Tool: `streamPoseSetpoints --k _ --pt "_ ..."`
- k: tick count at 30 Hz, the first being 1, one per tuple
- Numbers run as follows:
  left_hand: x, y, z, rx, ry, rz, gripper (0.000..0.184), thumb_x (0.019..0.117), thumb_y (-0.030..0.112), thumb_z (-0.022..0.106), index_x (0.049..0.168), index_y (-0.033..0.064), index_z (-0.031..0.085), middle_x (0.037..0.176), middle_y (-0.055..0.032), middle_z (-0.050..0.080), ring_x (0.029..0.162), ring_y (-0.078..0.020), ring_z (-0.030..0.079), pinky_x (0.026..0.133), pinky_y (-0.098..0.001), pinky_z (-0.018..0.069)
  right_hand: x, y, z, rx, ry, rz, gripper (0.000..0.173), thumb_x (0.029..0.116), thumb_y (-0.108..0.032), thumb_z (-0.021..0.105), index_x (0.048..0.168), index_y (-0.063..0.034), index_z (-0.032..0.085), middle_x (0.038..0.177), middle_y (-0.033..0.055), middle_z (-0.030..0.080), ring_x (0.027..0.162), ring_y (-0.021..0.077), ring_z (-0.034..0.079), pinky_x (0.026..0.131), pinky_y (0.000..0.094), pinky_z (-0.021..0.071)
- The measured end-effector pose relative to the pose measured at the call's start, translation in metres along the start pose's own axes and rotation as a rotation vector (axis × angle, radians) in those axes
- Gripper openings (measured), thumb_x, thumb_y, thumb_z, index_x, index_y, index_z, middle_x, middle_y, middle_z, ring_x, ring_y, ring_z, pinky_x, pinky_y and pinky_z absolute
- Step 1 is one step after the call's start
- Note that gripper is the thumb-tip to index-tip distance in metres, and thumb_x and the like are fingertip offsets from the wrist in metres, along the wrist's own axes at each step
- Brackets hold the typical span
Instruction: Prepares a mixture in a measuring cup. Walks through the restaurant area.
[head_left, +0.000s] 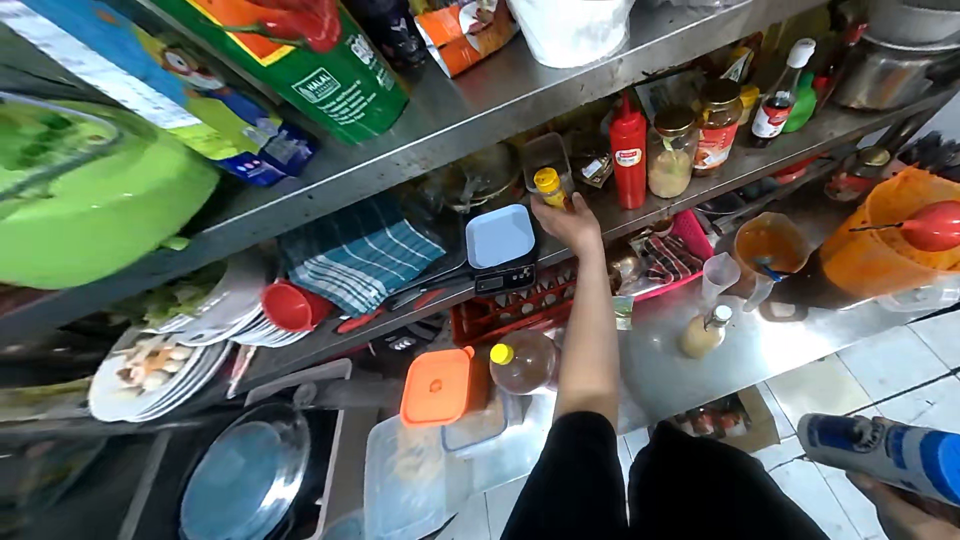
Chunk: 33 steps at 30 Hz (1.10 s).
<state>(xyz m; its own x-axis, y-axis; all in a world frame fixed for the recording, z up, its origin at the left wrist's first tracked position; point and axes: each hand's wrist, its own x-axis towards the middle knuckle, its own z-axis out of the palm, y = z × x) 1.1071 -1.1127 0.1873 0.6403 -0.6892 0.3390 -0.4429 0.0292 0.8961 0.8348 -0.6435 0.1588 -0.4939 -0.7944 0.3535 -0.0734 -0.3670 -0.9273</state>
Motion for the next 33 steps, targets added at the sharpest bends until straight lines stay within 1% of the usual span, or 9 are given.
streamPoseSetpoints --k 6,13,15,17,19,22,27,30,33 --pt "0.005 -0.013 0.003 0.045 0.039 0.019 0.067 0.0898 0.028 0.078 0.143 -0.0016 0.050 0.137 -0.0211 0.059 0.130 -0.0286 0.056 0.113 -0.0374 0.0429 -0.002 -0.004 -0.020 -0.015 0.127 0.078 0.081 0.0636 -0.004 0.095 0.132 -0.0181 0.054 0.123 -0.0017 0.070 0.116 0.0192 0.068 0.103 0.0427 0.0567" --pt "-0.078 0.024 -0.063 -0.370 -0.097 0.253 0.074 0.0922 0.027 0.078 0.148 -0.0012 0.039 0.142 -0.0187 0.053 0.130 -0.0237 0.055 0.109 -0.0393 0.0491 0.001 -0.008 -0.041 -0.051 0.136 0.120 0.076 0.0660 0.004 0.091 0.131 -0.0096 0.053 0.120 0.0015 0.071 0.113 0.0198 0.069 0.101 0.0426 0.0582" --pt "-0.130 0.021 -0.099 -0.461 -0.268 0.243 0.078 0.0913 0.031 0.079 0.151 0.0051 0.036 0.138 -0.0126 0.057 0.124 -0.0219 0.060 0.103 -0.0429 0.0550 -0.001 -0.009 -0.053 -0.044 0.124 0.127 0.076 0.0662 0.004 0.091 0.131 -0.0111 0.054 0.120 0.0017 0.071 0.113 0.0203 0.069 0.100 0.0427 0.0589" --pt "-0.184 0.009 -0.128 -0.560 -0.451 0.217 0.083 0.0820 0.035 0.086 0.142 -0.0013 0.043 0.126 -0.0112 0.066 0.113 -0.0198 0.067 0.096 -0.0416 0.0596 -0.005 -0.012 -0.067 -0.035 0.117 0.141 0.078 0.0659 0.005 0.091 0.132 -0.0137 0.053 0.121 0.0009 0.070 0.113 0.0207 0.069 0.099 0.0428 0.0602" --pt "-0.238 0.002 -0.154 -0.600 -0.713 0.121 0.089 0.0751 0.041 0.090 0.137 -0.0080 0.049 0.124 -0.0117 0.068 0.114 -0.0168 0.067 0.100 -0.0390 0.0576 -0.010 -0.012 -0.088 -0.026 0.120 0.170 0.079 0.0659 0.005 0.091 0.132 -0.0145 0.053 0.121 0.0005 0.070 0.112 0.0209 0.070 0.097 0.0430 0.0612" --pt "-0.316 0.006 -0.177 -0.692 -1.179 0.029 0.077 0.0789 0.037 0.089 0.136 -0.0024 0.057 0.130 -0.0112 0.067 0.119 -0.0183 0.065 0.104 -0.0398 0.0552 -0.015 -0.011 -0.128 0.005 0.103 0.166 0.077 0.0670 0.005 0.091 0.130 -0.0159 0.053 0.118 -0.0013 0.071 0.109 0.0189 0.071 0.096 0.0411 0.0612" --pt "-0.464 0.038 -0.156 -0.862 -1.806 0.180 0.059 0.0745 0.030 0.092 0.117 -0.0057 0.071 0.152 -0.0226 0.048 0.141 -0.0327 0.048 0.118 -0.0472 0.0418 -0.042 -0.003 -0.232 -0.004 0.137 0.217 0.080 0.0624 0.008 0.092 0.127 -0.0144 0.051 0.115 -0.0008 0.072 0.104 0.0196 0.073 0.091 0.0412 0.0641" --pt "-0.558 0.073 -0.133 -0.855 -1.938 0.256 0.056 0.0709 0.024 0.094 0.113 -0.0048 0.072 0.156 -0.0224 0.043 0.146 -0.0337 0.041 0.120 -0.0479 0.0382 -0.066 -0.007 -0.306 -0.053 0.189 0.235 0.081 0.0601 0.004 0.094 0.125 -0.0177 0.051 0.113 -0.0039 0.072 0.101 0.0165 0.073 0.088 0.0378 0.0652" --pt "-0.641 0.112 -0.111 -0.773 -2.082 0.388 0.055 0.0691 0.032 0.095 0.109 -0.0001 0.076 0.160 -0.0189 0.041 0.149 -0.0329 0.037 0.122 -0.0471 0.0352 -0.093 -0.015 -0.378 -0.061 0.231 0.199 0.078 0.0628 0.002 0.095 0.126 -0.0189 0.054 0.116 -0.0028 0.072 0.105 0.0180 0.072 0.091 0.0397 0.0641"
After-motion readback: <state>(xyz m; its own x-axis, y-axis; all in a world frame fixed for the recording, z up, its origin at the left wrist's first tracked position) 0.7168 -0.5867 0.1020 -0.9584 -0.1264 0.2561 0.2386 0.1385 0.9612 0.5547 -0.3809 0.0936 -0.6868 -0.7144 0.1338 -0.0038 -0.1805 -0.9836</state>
